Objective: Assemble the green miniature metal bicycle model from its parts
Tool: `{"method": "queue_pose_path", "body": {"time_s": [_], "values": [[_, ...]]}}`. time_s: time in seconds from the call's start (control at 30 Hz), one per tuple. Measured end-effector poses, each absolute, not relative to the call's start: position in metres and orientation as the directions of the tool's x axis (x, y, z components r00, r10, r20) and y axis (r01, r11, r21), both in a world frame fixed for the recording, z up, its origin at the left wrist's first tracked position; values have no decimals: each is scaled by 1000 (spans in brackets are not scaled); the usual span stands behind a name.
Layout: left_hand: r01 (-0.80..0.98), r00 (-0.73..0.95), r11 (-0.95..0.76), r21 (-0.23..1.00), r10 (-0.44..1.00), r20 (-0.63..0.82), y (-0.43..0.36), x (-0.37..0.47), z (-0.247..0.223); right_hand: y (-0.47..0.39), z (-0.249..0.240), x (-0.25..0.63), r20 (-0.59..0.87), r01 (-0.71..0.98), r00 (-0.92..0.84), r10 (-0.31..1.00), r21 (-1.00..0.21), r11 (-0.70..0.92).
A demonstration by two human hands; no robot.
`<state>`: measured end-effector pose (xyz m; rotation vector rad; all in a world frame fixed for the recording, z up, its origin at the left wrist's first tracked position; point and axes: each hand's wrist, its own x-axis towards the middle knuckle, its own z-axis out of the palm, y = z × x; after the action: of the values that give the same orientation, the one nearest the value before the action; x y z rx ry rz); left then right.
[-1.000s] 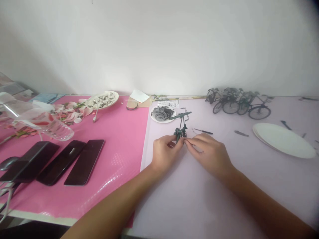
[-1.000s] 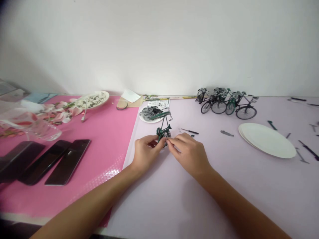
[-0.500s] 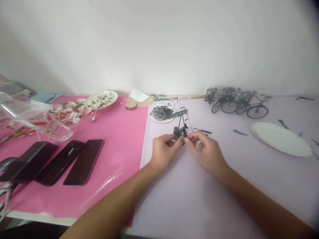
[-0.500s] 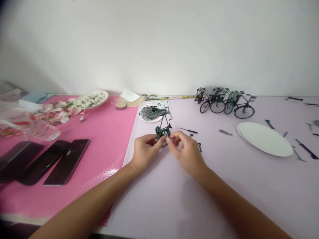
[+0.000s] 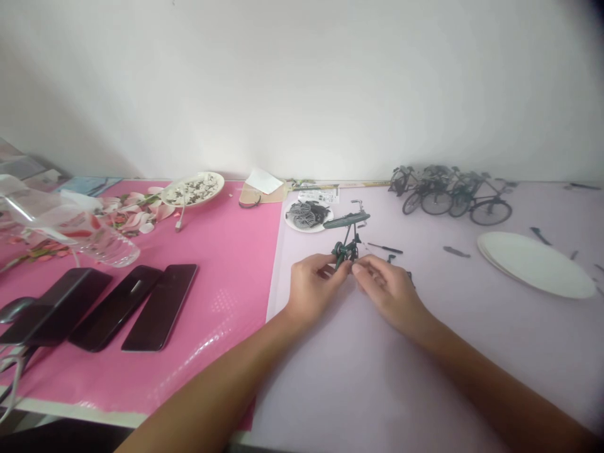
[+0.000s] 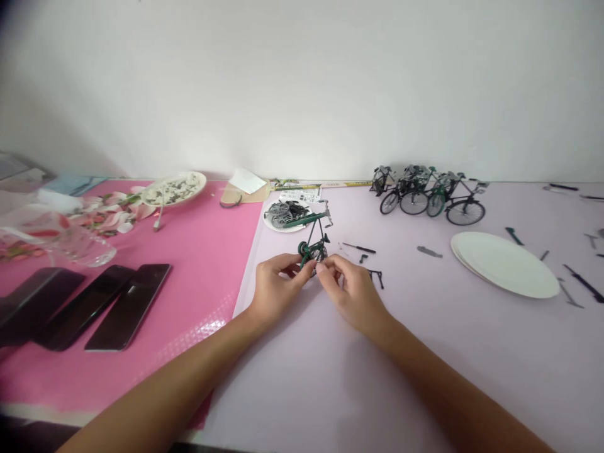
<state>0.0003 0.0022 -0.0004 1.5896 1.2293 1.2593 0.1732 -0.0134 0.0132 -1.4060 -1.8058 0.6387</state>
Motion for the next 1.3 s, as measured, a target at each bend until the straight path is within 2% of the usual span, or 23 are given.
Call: {"method": "queue_pose_path", "body": {"time_s": [0.3, 1.13, 1.3], "values": [[208, 59, -269, 941, 963, 262, 3, 1, -2, -15, 15, 172, 171, 589, -99, 980, -784, 196], [271, 62, -264, 926, 965, 257, 2, 0, 1, -14, 13, 172, 201, 584, -76, 977, -785, 207], [259, 88, -271, 927, 962, 257, 1, 0, 1, -14, 15, 172, 170, 589, -68, 983, -788, 177]]}}
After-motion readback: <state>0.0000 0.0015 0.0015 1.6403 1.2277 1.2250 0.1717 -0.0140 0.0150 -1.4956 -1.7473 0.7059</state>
